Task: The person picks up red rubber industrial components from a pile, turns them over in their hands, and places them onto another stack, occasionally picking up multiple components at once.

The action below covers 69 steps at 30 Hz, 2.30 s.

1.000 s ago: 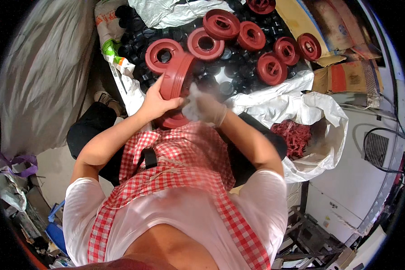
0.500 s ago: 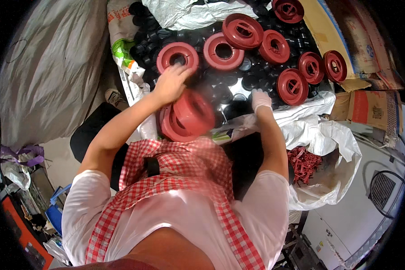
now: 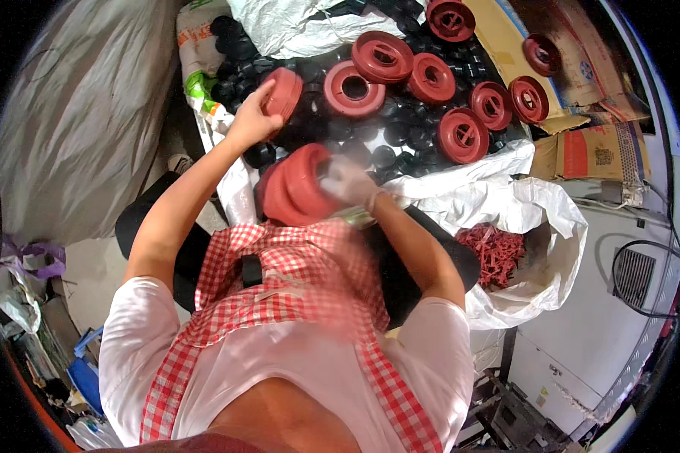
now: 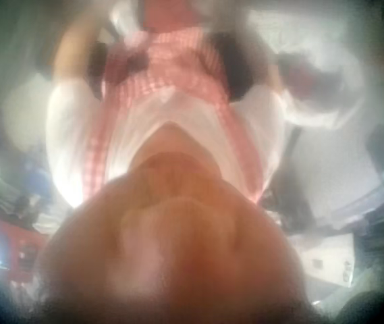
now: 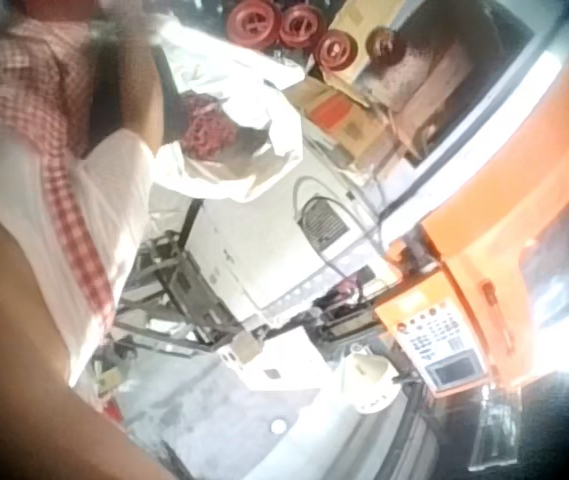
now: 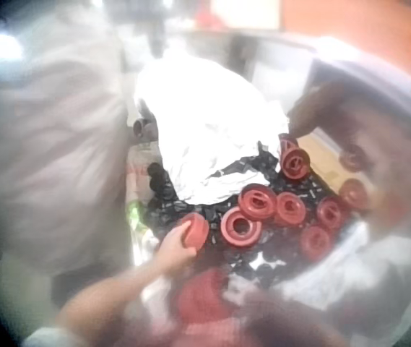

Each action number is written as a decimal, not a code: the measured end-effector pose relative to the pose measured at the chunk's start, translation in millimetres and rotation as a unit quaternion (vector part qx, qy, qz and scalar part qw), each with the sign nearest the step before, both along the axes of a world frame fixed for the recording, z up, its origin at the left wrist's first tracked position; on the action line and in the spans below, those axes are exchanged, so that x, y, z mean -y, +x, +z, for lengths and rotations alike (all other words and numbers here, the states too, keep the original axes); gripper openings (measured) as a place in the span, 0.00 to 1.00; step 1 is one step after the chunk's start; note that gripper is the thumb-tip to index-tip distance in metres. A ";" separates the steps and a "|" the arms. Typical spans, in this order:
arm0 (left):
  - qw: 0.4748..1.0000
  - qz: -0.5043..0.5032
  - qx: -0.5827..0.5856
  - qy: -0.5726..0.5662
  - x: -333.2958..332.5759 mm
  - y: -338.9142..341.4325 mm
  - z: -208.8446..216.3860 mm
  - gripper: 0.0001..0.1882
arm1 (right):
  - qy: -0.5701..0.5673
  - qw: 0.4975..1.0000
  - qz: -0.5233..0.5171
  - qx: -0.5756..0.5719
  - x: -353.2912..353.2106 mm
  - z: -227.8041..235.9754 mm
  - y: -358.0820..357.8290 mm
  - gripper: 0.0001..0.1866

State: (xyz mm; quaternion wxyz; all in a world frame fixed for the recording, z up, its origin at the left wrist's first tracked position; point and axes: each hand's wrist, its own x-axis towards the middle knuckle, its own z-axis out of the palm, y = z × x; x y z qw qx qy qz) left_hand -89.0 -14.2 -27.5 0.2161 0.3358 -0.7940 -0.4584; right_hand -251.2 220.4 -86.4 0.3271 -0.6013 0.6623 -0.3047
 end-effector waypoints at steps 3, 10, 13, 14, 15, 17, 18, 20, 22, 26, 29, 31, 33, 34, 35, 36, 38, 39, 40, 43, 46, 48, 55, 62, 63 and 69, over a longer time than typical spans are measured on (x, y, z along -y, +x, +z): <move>0.942 0.011 -0.185 0.280 -30.3 20.8 65.2 0.40 | 0.017 0.995 -0.081 0.058 6.6 7.9 29.2 0.23; 0.959 -0.194 -0.140 0.152 -105.4 55.4 80.4 0.45 | -0.122 0.865 -0.141 0.465 13.5 83.2 66.3 0.39; 0.970 -0.200 -0.094 -0.103 -117.3 47.1 83.2 0.48 | -0.104 0.868 -0.142 0.463 7.4 108.2 77.4 0.39; 0.973 -0.191 -0.095 -0.089 -119.6 46.7 84.7 0.47 | -0.106 0.865 -0.151 0.466 6.1 126.6 84.5 0.38; 0.975 -0.193 -0.104 0.045 -115.6 48.2 87.4 0.44 | -0.107 0.864 -0.169 0.463 7.1 129.6 82.9 0.39; 0.925 -0.189 -0.117 0.308 -99.3 48.8 95.4 0.38 | -0.144 0.880 -0.139 0.432 5.8 130.1 89.0 0.35; 0.866 -0.204 -0.207 0.407 -96.3 45.8 89.7 0.31 | -0.182 0.956 -0.073 0.219 5.0 135.3 85.3 0.33; 0.809 -0.212 -0.187 0.515 -91.1 52.8 99.6 0.31 | -0.225 0.944 0.068 -0.231 5.0 156.8 69.8 0.30; 0.793 -0.203 -0.195 0.540 -93.9 53.0 97.7 0.31 | -0.261 0.925 0.118 -0.250 7.3 163.6 63.5 0.25; 0.779 -0.210 -0.190 0.559 -91.8 51.2 97.9 0.32 | -0.320 0.891 0.182 -0.266 13.9 160.5 54.4 0.28; 0.769 -0.197 -0.181 0.580 -90.9 51.1 90.6 0.34 | -0.230 0.960 0.103 -0.124 14.7 166.3 64.0 0.28; 0.884 -0.183 -0.168 0.395 -99.2 52.8 96.8 0.37 | -0.107 0.986 -0.009 0.124 18.2 160.7 70.1 0.28; 0.960 -0.175 -0.146 0.163 -111.6 53.0 98.2 0.45 | -0.009 0.926 -0.094 0.365 20.1 144.0 69.4 0.31; 0.965 -0.202 -0.127 0.108 -112.2 50.6 92.7 0.48 | 0.023 0.892 -0.120 0.435 20.1 139.7 66.3 0.33; 0.965 -0.202 -0.140 0.087 -111.5 51.2 93.5 0.48 | 0.026 0.899 -0.103 0.425 20.6 140.0 64.2 0.35; 0.965 -0.203 -0.154 0.067 -111.1 51.6 94.3 0.49 | 0.012 0.917 -0.094 0.387 20.2 142.0 64.1 0.35; 0.968 -0.189 -0.142 0.081 -112.9 52.1 91.5 0.47 | -0.020 0.948 -0.083 0.307 20.0 147.8 65.4 0.36; 0.970 -0.180 -0.137 0.088 -114.2 52.7 89.5 0.45 | -0.029 0.955 -0.097 0.278 17.2 153.4 69.0 0.35; 0.964 -0.179 -0.139 0.142 -115.1 53.4 88.2 0.43 | -0.037 0.962 -0.111 0.248 13.2 161.0 74.4 0.33; 0.915 -0.167 -0.171 0.324 -115.9 50.5 85.6 0.36 | -0.158 0.987 -0.013 0.013 1.6 149.0 64.1 0.27; 0.829 -0.133 -0.206 0.503 -112.1 49.5 80.1 0.28 | -0.263 0.937 0.089 -0.214 2.7 144.9 57.2 0.24; 0.792 -0.123 -0.194 0.566 -106.1 49.0 84.5 0.23 | -0.274 0.913 0.185 -0.239 3.5 155.4 48.5 0.23; 0.907 -0.156 -0.187 0.343 -98.4 52.0 91.9 0.34 | -0.121 0.989 0.061 -0.060 20.8 172.5 53.0 0.23; 0.841 -0.163 -0.150 0.494 -85.9 56.1 104.8 0.27 | -0.195 0.977 0.035 -0.074 17.6 172.4 70.7 0.28; 0.831 -0.171 -0.140 0.510 -85.9 56.6 108.7 0.28 | -0.242 0.954 0.093 -0.148 16.3 171.3 65.8 0.28; 0.924 -0.181 -0.151 0.301 -103.1 53.8 95.2 0.35 | -0.113 0.988 0.082 0.068 19.7 149.4 55.9 0.30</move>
